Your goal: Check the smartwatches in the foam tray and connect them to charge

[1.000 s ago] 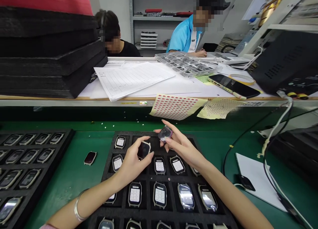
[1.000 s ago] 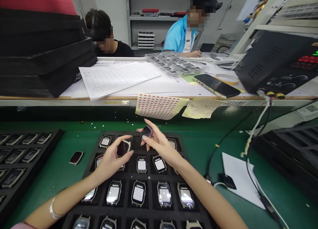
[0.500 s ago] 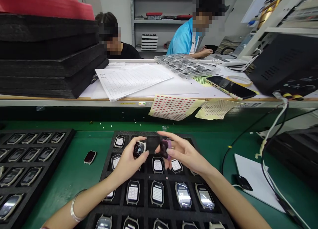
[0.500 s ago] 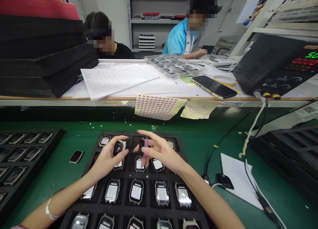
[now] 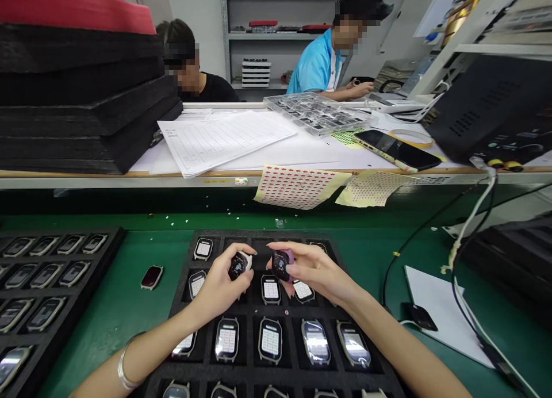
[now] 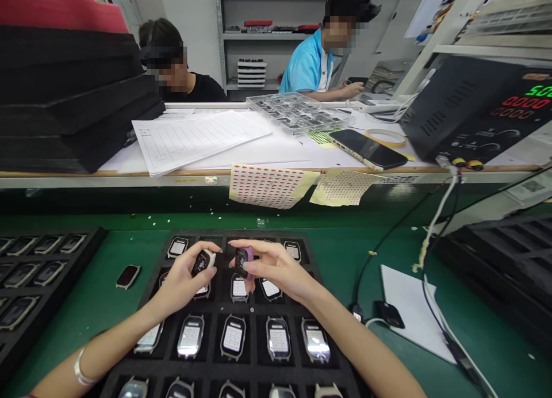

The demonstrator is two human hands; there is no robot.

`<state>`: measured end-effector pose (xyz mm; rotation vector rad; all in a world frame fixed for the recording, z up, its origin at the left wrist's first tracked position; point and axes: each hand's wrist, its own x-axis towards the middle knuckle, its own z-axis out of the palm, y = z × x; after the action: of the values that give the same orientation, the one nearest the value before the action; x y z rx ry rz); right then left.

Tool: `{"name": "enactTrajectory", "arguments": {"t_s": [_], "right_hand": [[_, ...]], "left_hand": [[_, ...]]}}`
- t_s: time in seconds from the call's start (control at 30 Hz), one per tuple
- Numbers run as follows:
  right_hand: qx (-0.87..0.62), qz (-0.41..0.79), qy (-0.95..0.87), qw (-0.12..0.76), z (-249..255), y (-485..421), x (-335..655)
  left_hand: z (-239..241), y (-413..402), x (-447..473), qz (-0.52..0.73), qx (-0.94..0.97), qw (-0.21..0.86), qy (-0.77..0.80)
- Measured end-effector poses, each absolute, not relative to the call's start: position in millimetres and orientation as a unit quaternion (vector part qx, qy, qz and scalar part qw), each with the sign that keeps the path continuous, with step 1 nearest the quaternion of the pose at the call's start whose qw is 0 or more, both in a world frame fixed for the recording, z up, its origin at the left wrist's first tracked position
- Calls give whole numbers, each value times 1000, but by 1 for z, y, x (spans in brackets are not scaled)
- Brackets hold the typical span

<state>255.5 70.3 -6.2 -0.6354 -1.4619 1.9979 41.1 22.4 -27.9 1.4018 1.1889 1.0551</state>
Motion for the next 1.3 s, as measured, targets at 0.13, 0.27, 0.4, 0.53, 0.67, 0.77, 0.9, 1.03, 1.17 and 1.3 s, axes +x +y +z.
{"name": "enactTrajectory", "arguments": {"t_s": [0.13,0.27,0.4,0.53,0.67,0.77,0.9,1.03,1.17,1.3], "right_hand": [[-239,733,-564,295,-4,69,255],[-231,735,-573,279,-5,69,256],[-228,733,-576,282,-5,70,256],[-239,732,-567,293,-5,69,256],[-236,722,-583,289,-5,69,256],[-230,721,-586,288,-5,69,256],[-228,720,-590,286,-5,68,256],[-225,719,-594,280,-7,69,257],[-228,730,-585,271,-8,69,257],[-228,734,-577,275,-7,68,257]], "left_hand": [[-27,18,41,433,596,473,482],[-27,17,42,424,593,488,480],[-25,18,42,423,598,482,481],[-24,18,43,426,605,477,474],[-25,18,43,428,614,464,475],[-26,18,43,423,631,442,477],[-25,18,43,419,641,440,470],[-24,18,42,417,643,440,468],[-24,19,42,417,640,444,468],[-26,19,42,419,641,441,468]]}}
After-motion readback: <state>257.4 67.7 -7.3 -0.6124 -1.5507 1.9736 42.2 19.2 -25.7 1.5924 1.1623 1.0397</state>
